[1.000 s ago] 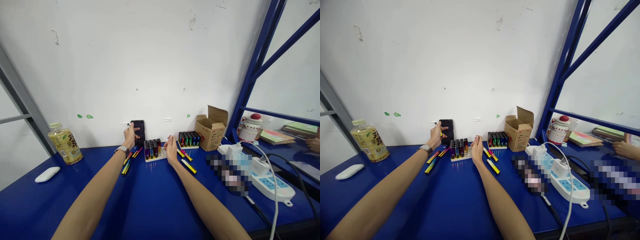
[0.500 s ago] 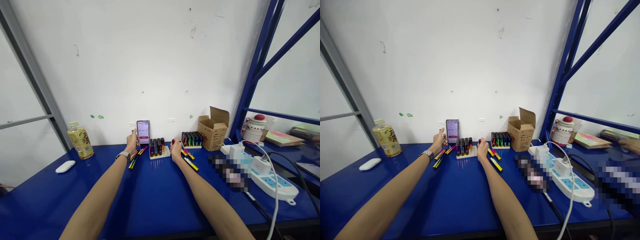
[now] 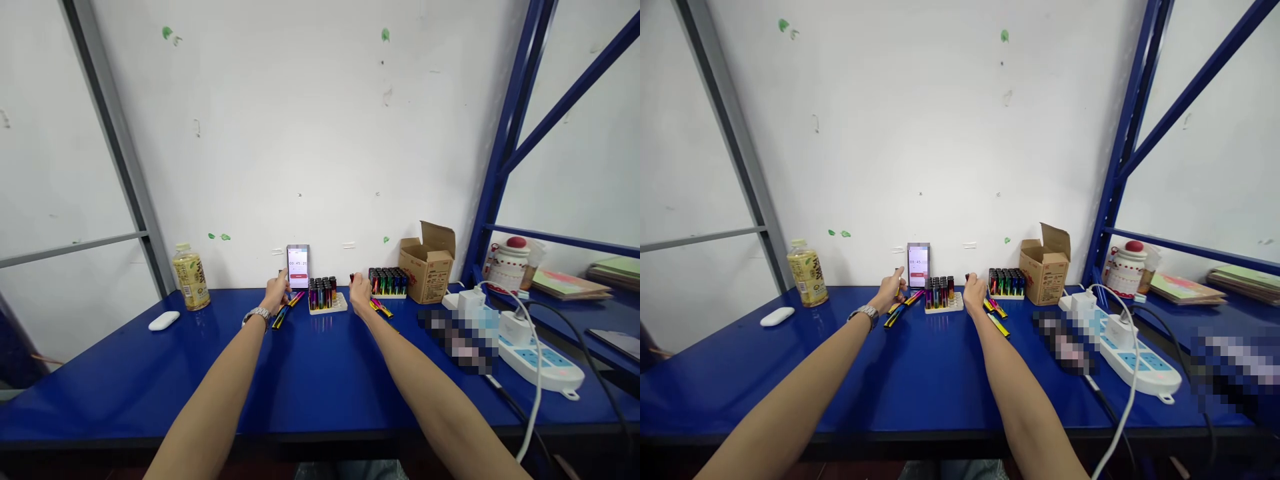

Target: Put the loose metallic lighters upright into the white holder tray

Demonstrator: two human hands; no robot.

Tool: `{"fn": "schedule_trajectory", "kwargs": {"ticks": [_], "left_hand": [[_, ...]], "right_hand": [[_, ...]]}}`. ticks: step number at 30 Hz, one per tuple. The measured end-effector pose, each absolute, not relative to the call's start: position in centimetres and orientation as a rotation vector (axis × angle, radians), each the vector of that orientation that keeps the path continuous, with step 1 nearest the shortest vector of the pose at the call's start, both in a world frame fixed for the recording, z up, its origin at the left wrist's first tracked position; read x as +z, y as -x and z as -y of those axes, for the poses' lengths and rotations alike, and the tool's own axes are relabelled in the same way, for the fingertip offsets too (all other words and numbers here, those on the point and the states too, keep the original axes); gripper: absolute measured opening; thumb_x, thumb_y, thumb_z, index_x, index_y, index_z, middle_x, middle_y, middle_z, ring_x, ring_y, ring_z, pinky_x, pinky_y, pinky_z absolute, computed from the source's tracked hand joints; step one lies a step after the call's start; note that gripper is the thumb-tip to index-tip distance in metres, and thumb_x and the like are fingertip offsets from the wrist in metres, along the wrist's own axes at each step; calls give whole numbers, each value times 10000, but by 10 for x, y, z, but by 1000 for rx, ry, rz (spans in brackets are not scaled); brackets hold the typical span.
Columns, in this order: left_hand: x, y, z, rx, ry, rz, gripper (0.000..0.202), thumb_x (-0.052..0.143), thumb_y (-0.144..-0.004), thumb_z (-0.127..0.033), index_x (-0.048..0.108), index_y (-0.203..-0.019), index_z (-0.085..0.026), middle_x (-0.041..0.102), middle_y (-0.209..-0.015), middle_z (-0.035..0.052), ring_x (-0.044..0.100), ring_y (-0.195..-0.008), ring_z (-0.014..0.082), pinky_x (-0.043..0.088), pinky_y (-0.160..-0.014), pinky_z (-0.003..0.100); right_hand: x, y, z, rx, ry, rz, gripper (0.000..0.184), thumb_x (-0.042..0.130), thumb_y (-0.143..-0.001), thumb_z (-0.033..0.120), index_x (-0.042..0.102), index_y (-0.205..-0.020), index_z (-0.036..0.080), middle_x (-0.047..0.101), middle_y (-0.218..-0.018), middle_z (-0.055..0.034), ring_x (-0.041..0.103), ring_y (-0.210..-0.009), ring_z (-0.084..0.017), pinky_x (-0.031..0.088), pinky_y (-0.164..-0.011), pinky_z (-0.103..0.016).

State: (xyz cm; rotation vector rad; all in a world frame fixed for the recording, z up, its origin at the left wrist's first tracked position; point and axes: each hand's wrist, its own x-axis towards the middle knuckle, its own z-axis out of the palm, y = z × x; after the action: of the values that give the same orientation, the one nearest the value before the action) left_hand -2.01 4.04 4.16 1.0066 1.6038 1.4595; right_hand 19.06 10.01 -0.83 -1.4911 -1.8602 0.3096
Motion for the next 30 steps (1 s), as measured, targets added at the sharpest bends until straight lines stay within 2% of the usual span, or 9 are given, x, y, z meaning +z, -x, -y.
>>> {"fn": "schedule_trajectory", "kwargs": {"ticks": [4, 6, 10, 12, 15, 18, 20, 23, 30], "left_hand": [[44, 12, -31, 1375, -1070, -1598, 360, 454, -840, -518, 485, -738, -174, 491, -516, -35, 368, -331, 82, 368, -398, 249], [47, 9, -28, 1335, -1107, -1599, 372, 446, -848, -523, 496, -764, -165, 512, -542, -25, 376, -337, 81, 378, -411, 253], [54, 9, -21, 1280, -1177, -1612, 376, 440, -858, -526, 508, -819, -158, 531, -597, -12, 393, -353, 81, 385, -432, 256], [59, 10, -16, 1261, -1209, -1624, 372, 436, -863, -522, 509, -833, -158, 530, -621, -8, 395, -363, 80, 380, -432, 254], [66, 11, -9, 1232, -1262, -1638, 373, 437, -868, -516, 519, -835, -153, 549, -667, 11, 416, -389, 82, 384, -443, 251], [71, 11, -4, 1209, -1321, -1657, 416, 452, -854, -544, 551, -845, -140, 614, -768, 75, 516, -493, 120, 417, -490, 261], [74, 11, -3, 1210, -1377, -1668, 454, 470, -832, -576, 583, -859, -138, 654, -894, 126, 592, -659, 174, 440, -544, 268], [77, 11, -5, 1212, -1487, -1671, 466, 488, -813, -591, 622, -848, -146, 665, -1046, 138, 597, -895, 234, 445, -598, 258], [81, -3, -21, 1223, -1698, -1693, 361, 505, -828, -494, 602, -859, -148, 682, -912, 115, 606, -798, 208, 424, -560, 246]], "right_hand": [[-3, -186, -89, 485, 1403, 1683, 651, 29, -952, 458, 600, -848, 162, 566, -535, -72, 558, -506, -205, 410, -471, -298], [-2, -184, -84, 547, 1337, 1630, 640, -2, -947, 475, 560, -900, 172, 551, -532, -36, 541, -472, -181, 418, -461, -281], [1, -185, -77, 570, 1217, 1592, 410, 239, -929, 487, 515, -994, 191, 599, -648, -15, 584, -600, -167, 443, -557, -256], [2, -187, -76, 551, 1173, 1606, 345, 359, -882, 480, 546, -937, 195, 610, -693, -20, 584, -682, -174, 433, -601, -253], [3, -190, -74, 545, 1125, 1658, 312, 453, -808, 468, 564, -744, 184, 569, -622, -10, 542, -642, -173, 399, -588, -252], [2, -190, -72, 553, 1099, 1710, 287, 458, -776, 408, 521, -617, 178, 526, -544, -1, 499, -570, -159, 370, -567, -251], [2, -189, -70, 546, 1093, 1739, 265, 453, -766, 365, 501, -582, 180, 526, -531, -3, 493, -562, -157, 363, -567, -250], [2, -189, -70, 524, 1094, 1793, 258, 446, -772, 313, 487, -553, 183, 534, -527, -9, 495, -566, -156, 358, -569, -245], [2, -191, -79, 478, 1172, 1923, 208, 476, -798, 206, 585, -628, 156, 607, -605, -42, 556, -634, -167, 373, -598, -229]]}}
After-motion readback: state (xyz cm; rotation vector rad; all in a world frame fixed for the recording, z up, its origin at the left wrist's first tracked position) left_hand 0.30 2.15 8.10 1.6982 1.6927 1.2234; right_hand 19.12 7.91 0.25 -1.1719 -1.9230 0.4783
